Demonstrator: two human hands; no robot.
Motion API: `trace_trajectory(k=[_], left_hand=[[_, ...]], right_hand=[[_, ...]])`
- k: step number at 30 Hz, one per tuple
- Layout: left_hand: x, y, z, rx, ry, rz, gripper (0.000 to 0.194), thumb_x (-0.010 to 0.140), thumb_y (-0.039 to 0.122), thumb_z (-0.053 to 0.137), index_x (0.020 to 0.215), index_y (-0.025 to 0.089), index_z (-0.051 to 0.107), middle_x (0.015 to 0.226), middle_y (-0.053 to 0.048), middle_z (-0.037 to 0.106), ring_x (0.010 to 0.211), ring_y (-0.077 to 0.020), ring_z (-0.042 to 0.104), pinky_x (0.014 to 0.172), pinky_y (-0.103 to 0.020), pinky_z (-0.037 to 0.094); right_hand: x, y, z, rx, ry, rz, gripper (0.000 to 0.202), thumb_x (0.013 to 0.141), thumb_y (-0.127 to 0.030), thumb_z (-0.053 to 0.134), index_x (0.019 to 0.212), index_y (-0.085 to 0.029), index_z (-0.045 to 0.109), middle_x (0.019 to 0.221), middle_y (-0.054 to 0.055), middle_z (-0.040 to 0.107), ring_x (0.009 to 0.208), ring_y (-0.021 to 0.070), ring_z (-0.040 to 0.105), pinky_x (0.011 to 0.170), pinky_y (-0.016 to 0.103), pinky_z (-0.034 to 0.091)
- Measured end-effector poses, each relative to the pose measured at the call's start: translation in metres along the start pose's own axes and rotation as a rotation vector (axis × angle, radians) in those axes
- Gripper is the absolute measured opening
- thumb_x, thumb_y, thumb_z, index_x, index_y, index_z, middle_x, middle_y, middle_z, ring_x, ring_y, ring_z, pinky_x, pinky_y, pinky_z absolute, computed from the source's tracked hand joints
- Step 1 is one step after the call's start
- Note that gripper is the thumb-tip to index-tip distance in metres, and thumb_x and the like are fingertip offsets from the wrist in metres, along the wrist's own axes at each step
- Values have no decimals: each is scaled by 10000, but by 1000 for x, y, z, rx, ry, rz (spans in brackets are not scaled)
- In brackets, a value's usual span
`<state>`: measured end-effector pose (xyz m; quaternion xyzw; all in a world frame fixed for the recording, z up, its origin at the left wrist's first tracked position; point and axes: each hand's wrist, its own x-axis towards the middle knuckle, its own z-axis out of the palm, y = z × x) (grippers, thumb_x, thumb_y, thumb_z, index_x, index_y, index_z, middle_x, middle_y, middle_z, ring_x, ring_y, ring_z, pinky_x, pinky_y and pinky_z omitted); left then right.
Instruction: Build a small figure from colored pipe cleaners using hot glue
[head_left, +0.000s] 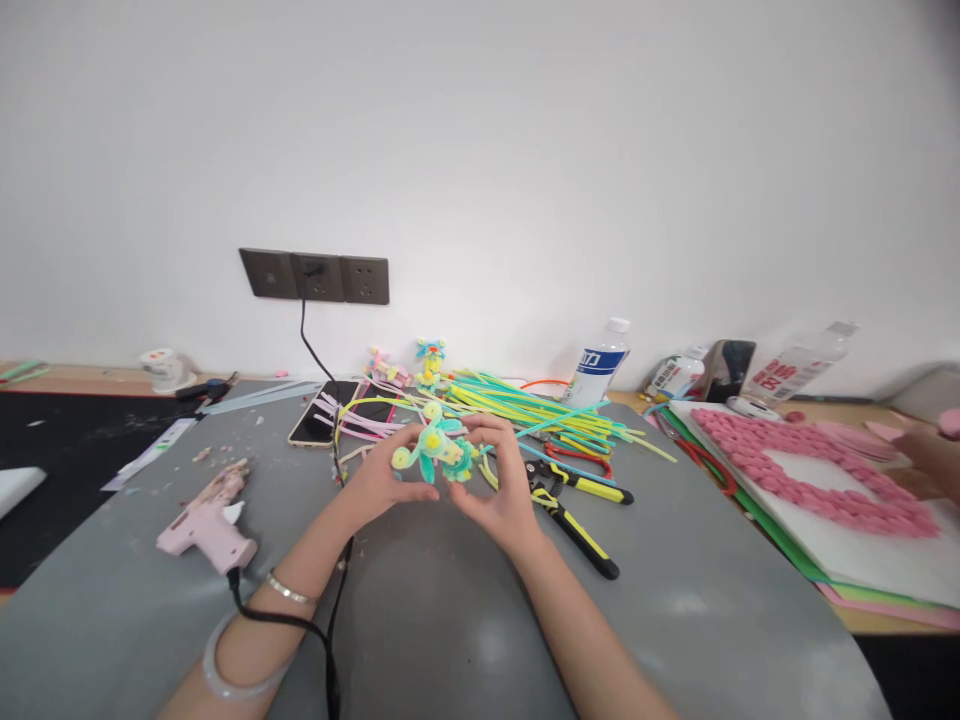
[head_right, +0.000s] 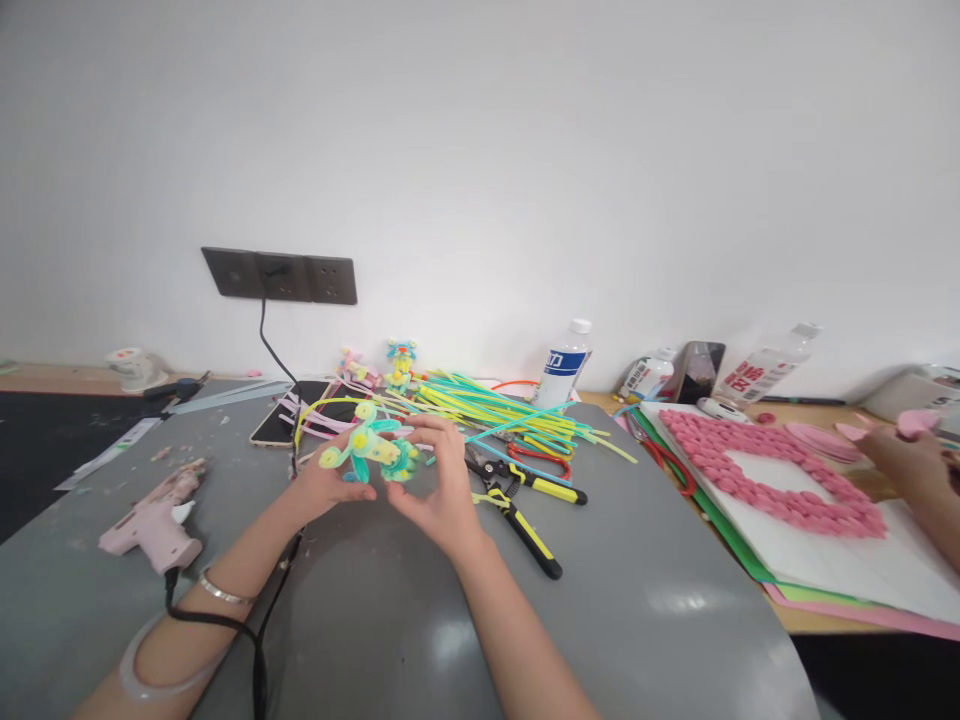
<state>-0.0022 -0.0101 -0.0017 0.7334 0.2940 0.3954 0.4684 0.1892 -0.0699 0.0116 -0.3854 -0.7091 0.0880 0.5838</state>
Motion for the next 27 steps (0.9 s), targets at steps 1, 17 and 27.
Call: trace_trajectory(k=[1,17,27], left_hand=[[0,0,0,2,8,3,789,569,557,881,1220,180,643,1196,-133,667,1127,-304,582,1058,-450,420],[2,-11,1,-107,59,86,686,640,497,867,1221,199,654,1219,-132,681,1162,-316,604,1000,-422,474],[7,3,-2,-100,188,39,575,796,591,694,1192,179,626,1242,-146,656,1190,-286,601,860,-306,532]], right_hand=[[0,0,0,10,-2,3,386,764,-184,691,1088,-277,503,1202,104,571,1159,306,552,979,493,438],[2,9,6,169,3,133,343,753,-182,651,1053,-262,505,1161,92,576,1136,278,556,957,431,452],[-2,14,10,-154,-33,129,358,756,-167,661,1049,-266,481,1177,100,611,1125,310,566,934,462,402]])
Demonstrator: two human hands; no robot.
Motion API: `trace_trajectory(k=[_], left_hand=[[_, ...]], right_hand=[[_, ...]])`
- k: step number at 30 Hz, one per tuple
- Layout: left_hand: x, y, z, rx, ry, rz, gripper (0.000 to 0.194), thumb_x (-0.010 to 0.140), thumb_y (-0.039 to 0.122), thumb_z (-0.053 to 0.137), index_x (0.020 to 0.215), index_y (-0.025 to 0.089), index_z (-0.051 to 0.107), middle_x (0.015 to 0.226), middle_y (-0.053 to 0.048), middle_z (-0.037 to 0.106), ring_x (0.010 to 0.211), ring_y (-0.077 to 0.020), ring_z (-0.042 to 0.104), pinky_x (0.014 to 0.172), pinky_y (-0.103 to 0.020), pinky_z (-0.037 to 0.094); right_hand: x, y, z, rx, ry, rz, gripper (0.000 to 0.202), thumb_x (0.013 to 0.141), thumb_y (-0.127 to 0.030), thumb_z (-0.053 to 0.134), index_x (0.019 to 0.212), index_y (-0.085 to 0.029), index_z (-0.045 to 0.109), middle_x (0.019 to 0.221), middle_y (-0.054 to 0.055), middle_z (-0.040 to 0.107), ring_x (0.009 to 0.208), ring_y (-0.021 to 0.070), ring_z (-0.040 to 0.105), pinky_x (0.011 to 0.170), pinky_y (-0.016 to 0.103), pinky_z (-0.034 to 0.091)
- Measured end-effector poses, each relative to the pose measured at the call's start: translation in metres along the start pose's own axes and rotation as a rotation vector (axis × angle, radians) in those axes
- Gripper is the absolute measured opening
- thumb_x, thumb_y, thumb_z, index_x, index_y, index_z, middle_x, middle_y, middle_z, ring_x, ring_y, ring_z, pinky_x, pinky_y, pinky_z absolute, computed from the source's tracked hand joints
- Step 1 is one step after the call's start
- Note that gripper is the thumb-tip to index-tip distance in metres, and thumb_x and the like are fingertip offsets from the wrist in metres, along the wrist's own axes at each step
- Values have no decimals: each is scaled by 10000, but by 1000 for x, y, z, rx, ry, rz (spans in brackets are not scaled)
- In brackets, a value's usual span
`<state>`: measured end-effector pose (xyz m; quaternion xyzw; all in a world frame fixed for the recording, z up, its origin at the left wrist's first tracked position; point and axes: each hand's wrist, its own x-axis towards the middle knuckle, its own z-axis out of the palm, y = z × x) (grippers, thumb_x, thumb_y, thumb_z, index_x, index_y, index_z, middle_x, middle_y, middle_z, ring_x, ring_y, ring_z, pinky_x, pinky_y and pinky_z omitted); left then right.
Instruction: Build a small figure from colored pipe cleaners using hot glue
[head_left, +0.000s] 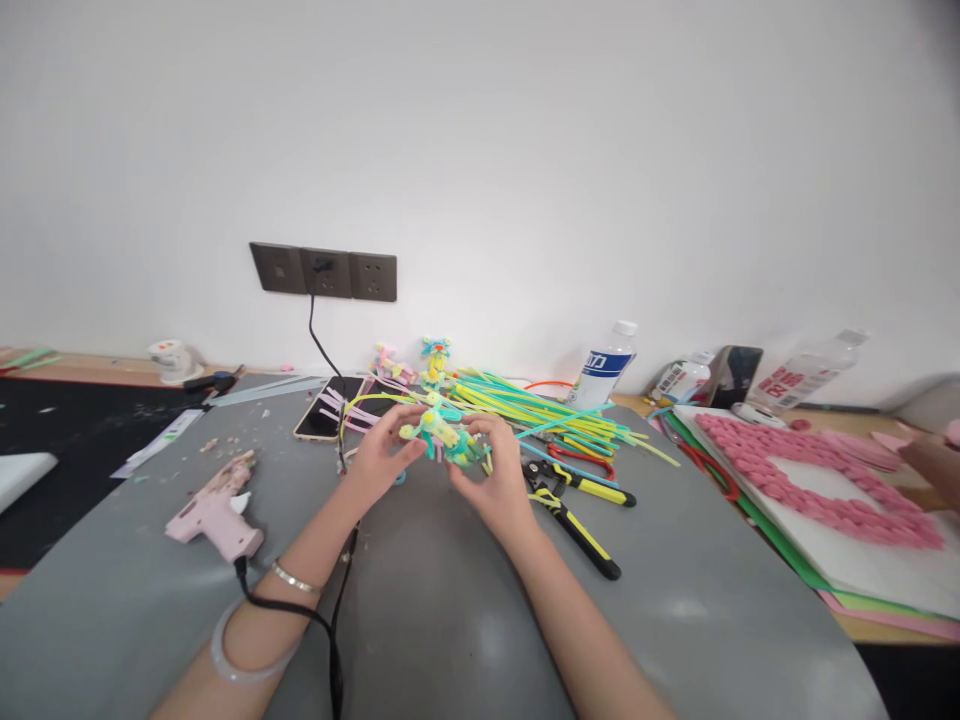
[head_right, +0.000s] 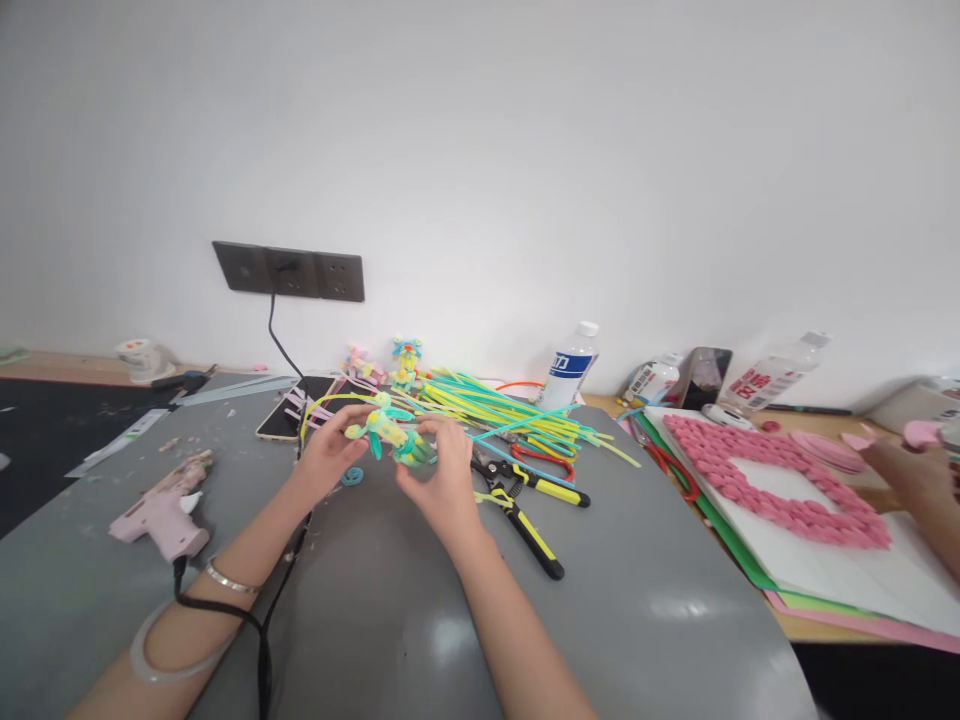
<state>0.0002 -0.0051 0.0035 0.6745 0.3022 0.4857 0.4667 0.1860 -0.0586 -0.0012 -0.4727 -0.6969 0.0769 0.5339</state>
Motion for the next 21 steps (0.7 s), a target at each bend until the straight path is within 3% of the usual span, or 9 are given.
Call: trace_trajectory(k=[8,21], left_hand=[[-1,9,3,151,65,-27,393,849,498,635,1039,156,675,1054,-91,714,1001,-232,656,804,-296,548],[1,0,2,192,129,-102,375,772,459,709,992,154,722,969,-68,743,875,-221,686,717,-288,562]], right_hand=[[-1,0,2,-68,-75,22,347,763,-173,685,1042,-260,498,1185,97,622,1127,315,559,932,463,373],[-6,3,7,-105,-186,103,301,793,-272,738,1023,-262,543,1154,85,651,1101,317,575,926,483,354]])
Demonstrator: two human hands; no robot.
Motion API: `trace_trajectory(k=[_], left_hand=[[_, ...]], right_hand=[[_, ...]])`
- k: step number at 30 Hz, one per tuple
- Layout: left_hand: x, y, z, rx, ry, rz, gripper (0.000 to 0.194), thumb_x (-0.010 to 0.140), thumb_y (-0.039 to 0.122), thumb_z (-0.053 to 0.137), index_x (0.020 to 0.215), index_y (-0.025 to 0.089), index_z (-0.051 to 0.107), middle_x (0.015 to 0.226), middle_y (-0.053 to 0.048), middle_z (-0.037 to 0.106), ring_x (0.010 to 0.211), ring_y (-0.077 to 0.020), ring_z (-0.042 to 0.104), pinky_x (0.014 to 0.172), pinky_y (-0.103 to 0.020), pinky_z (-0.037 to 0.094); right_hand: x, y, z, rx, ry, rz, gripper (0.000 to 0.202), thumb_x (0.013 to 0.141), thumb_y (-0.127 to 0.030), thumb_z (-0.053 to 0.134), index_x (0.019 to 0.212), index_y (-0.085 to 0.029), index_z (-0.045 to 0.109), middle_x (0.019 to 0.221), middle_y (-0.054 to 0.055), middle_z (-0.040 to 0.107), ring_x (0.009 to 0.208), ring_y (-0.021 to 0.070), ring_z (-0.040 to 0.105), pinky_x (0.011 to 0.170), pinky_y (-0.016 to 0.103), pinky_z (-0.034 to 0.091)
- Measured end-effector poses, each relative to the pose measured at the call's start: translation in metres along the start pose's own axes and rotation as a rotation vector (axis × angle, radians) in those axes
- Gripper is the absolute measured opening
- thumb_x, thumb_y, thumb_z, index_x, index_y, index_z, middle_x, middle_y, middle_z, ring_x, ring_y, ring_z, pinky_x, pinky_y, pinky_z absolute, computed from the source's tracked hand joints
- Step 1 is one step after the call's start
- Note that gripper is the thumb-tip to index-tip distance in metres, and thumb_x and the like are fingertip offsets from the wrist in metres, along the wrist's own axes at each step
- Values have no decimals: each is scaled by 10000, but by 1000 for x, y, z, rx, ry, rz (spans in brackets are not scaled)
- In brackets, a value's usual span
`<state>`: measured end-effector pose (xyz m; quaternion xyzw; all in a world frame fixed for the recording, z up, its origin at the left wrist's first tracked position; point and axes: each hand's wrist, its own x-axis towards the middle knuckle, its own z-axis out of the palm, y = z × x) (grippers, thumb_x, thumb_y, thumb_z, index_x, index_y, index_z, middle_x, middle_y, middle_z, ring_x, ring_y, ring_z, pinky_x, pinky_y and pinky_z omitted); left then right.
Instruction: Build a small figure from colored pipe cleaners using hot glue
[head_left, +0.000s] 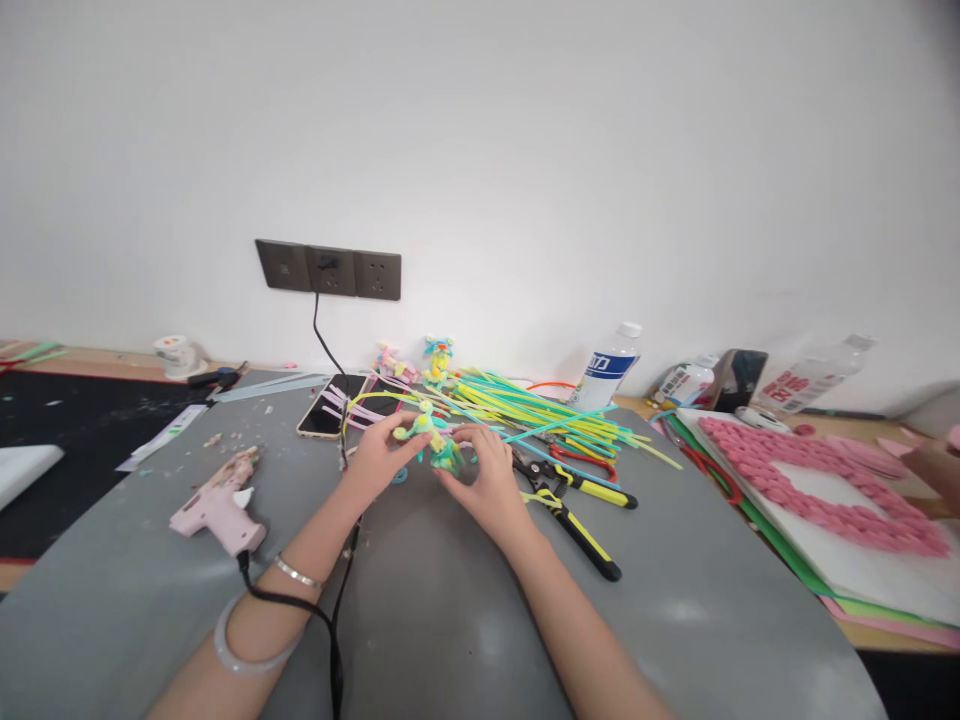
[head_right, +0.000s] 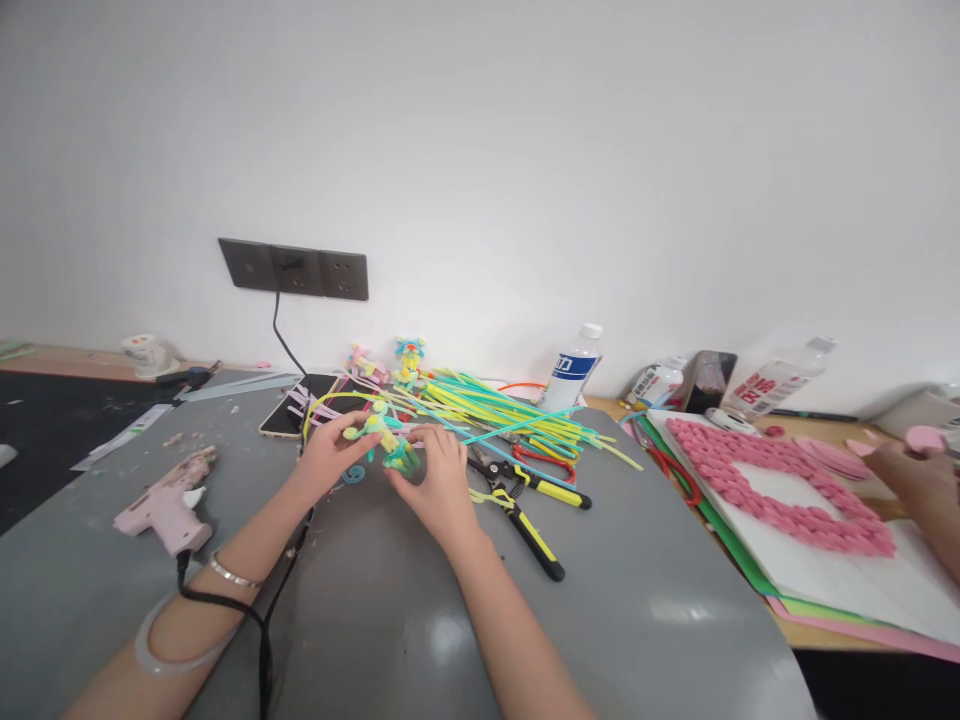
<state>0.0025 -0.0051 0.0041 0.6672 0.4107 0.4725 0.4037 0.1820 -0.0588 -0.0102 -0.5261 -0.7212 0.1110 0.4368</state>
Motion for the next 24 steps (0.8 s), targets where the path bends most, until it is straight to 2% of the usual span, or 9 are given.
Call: trace_trajectory(k=[5,8,10,13,16,19,24], left_hand=[[1,-4,-3,44,-9,-36,424,766,436,721,1071,141,708,1012,-84,737,776,-201,682,681,-296,542],[0,-2,-4,-16,-35,-37,463,786,433,715,1149,150,662,1031,-88,732,830,-211,694,713,-298,540],[-1,-1,-3,-76,-62,-43,520,789,420,721,1218,150,599,961,-73,735,870,-217,698,734,-291,534],[-1,-3,-1,-156,-144,-67,577,787,420,732,1261,157,534,883,-50,739,865,-217,710,738,-285,531],[-1,-7,1,-198,-212,-76,560,781,429,739,1240,174,545,953,-65,756,879,-215,714,739,-281,533],[0,-9,0,-182,-212,-94,518,746,413,766,1169,179,579,989,-72,767,886,-218,712,730,-280,533],[0,-6,0,-125,-200,-77,363,724,391,776,969,186,602,887,-45,766,816,-210,707,701,-287,529]], right_hand=[[2,7,-3,137,10,49,335,810,-397,739,1064,-256,572,1117,83,673,1068,309,583,938,481,387],[6,13,-7,270,85,117,317,850,-451,673,1064,-234,585,1099,93,675,1023,286,599,933,463,427],[9,17,-8,361,107,174,304,870,-466,633,1047,-223,590,1104,100,674,996,268,615,902,437,455],[10,21,-7,525,36,217,330,862,-480,627,1057,-216,587,1049,95,689,948,249,645,842,398,484],[9,21,-4,582,-78,216,362,839,-451,658,1108,-221,586,1033,78,699,916,235,653,779,358,477],[8,17,-3,526,-137,213,347,831,-409,674,1116,-223,609,1046,70,697,910,229,640,731,327,449],[11,13,-6,540,-107,147,269,841,-407,674,1045,-232,659,1057,62,703,927,233,631,795,341,460]])
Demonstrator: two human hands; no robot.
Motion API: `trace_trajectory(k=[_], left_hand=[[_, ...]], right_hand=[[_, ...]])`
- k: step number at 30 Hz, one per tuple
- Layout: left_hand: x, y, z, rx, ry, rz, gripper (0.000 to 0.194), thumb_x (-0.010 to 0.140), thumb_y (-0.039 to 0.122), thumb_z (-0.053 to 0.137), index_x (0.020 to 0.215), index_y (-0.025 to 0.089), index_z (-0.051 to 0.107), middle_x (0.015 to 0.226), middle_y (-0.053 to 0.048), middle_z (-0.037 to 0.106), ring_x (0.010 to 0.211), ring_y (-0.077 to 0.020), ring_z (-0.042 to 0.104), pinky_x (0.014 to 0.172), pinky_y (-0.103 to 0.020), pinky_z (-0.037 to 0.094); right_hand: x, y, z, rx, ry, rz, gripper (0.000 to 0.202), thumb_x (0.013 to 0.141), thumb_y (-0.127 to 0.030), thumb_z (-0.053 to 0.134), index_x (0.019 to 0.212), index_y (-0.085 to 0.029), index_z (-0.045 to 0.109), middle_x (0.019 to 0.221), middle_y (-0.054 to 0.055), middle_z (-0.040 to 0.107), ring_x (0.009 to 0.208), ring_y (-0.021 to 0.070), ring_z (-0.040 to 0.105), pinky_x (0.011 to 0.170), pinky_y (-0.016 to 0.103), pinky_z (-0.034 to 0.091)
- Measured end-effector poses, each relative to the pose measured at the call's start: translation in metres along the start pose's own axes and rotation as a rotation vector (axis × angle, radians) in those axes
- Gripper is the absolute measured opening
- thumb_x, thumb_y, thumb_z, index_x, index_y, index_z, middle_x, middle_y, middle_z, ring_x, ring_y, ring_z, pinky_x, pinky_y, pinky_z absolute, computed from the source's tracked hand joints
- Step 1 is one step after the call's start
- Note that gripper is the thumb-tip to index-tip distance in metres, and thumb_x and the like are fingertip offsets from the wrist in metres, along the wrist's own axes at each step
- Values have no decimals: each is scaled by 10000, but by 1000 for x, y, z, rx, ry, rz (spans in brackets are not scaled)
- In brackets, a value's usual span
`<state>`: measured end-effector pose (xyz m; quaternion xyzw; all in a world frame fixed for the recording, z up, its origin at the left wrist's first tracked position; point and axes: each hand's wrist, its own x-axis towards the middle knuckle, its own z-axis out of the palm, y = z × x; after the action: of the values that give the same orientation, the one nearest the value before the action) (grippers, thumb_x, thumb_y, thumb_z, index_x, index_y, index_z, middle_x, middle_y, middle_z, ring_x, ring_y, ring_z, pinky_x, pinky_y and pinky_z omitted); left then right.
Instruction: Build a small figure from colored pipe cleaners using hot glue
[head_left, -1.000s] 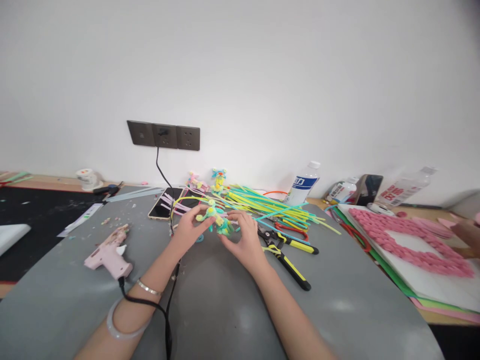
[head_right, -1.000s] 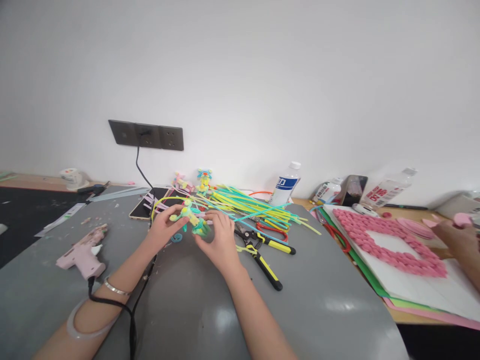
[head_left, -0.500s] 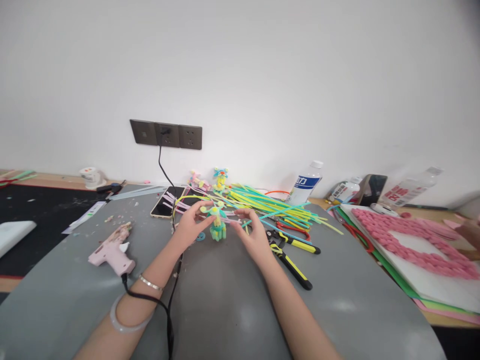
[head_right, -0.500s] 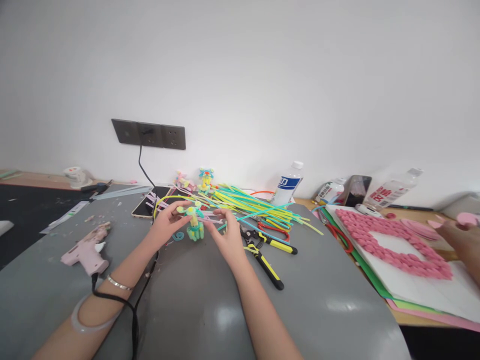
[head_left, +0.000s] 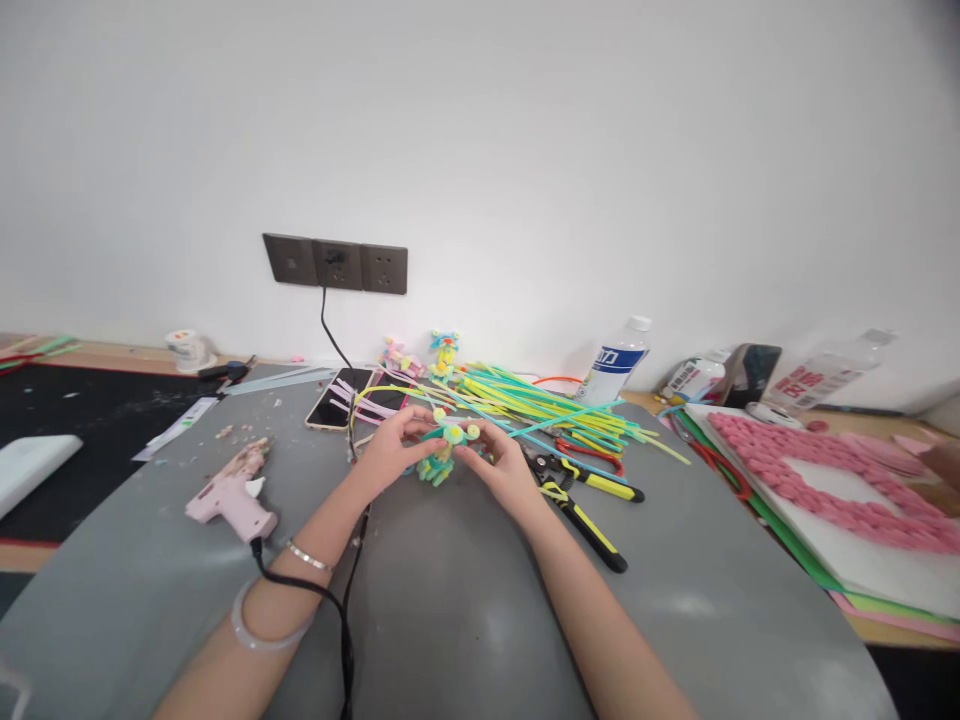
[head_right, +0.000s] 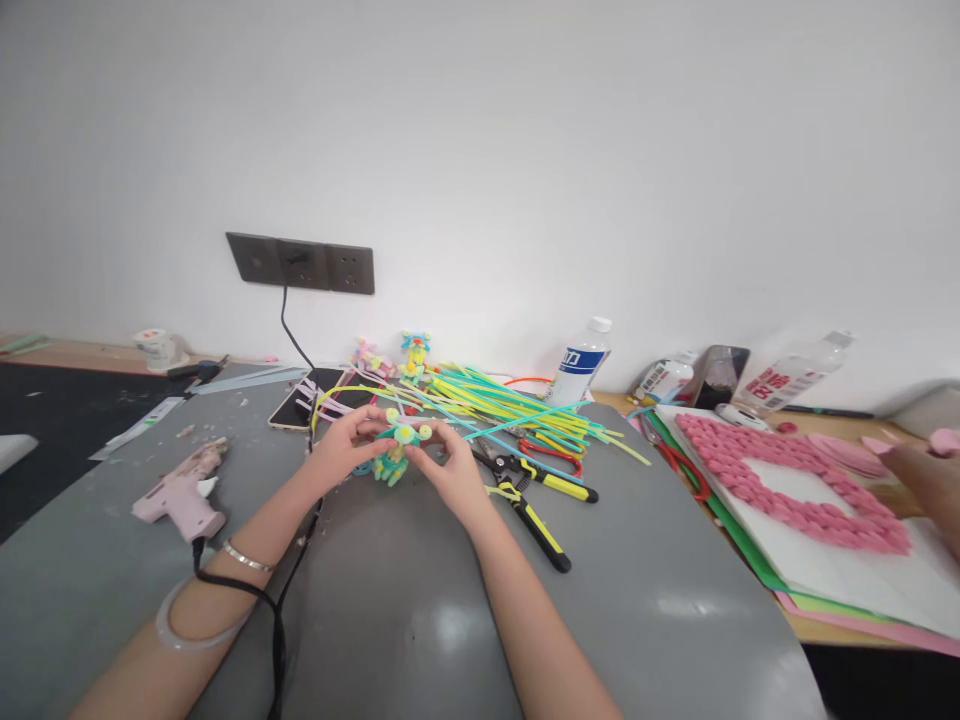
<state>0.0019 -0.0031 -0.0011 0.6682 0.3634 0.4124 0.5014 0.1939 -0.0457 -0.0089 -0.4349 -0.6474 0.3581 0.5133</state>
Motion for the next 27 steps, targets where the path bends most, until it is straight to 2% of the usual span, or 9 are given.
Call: trace_trajectory(k=[5,9,13,19,27], left_hand=[[0,1,3,63,23,64,278,722,376,771,846,179,619,821,-30,741,792,-197,694,744,-296,520],[0,3,3,138,44,110,244,804,406,697,905,185,675,908,-49,759,885,-215,696,799,-320,511],[-2,5,2,241,56,116,227,859,398,643,967,206,693,958,-46,764,916,-214,687,841,-344,499],[-5,0,6,340,-8,200,216,796,329,731,963,195,700,1012,-60,746,906,-212,676,839,-346,527],[-7,0,5,427,-53,210,215,809,209,702,1023,203,723,991,-48,747,873,-201,673,827,-335,530]], right_hand=[[5,-3,1,-32,51,-41,248,823,-419,698,987,-234,676,1010,47,716,924,235,625,792,336,454],[7,-2,2,80,89,7,288,763,-462,747,900,-222,665,905,35,685,857,216,606,762,318,471],[10,3,-5,187,183,96,376,697,-522,781,858,-217,632,784,14,658,670,171,576,620,287,451],[11,9,-13,265,328,176,421,663,-541,800,817,-215,584,699,-10,627,561,128,516,523,252,381],[9,6,-8,322,363,214,447,644,-540,819,843,-205,600,610,-44,579,448,91,415,430,231,285]])
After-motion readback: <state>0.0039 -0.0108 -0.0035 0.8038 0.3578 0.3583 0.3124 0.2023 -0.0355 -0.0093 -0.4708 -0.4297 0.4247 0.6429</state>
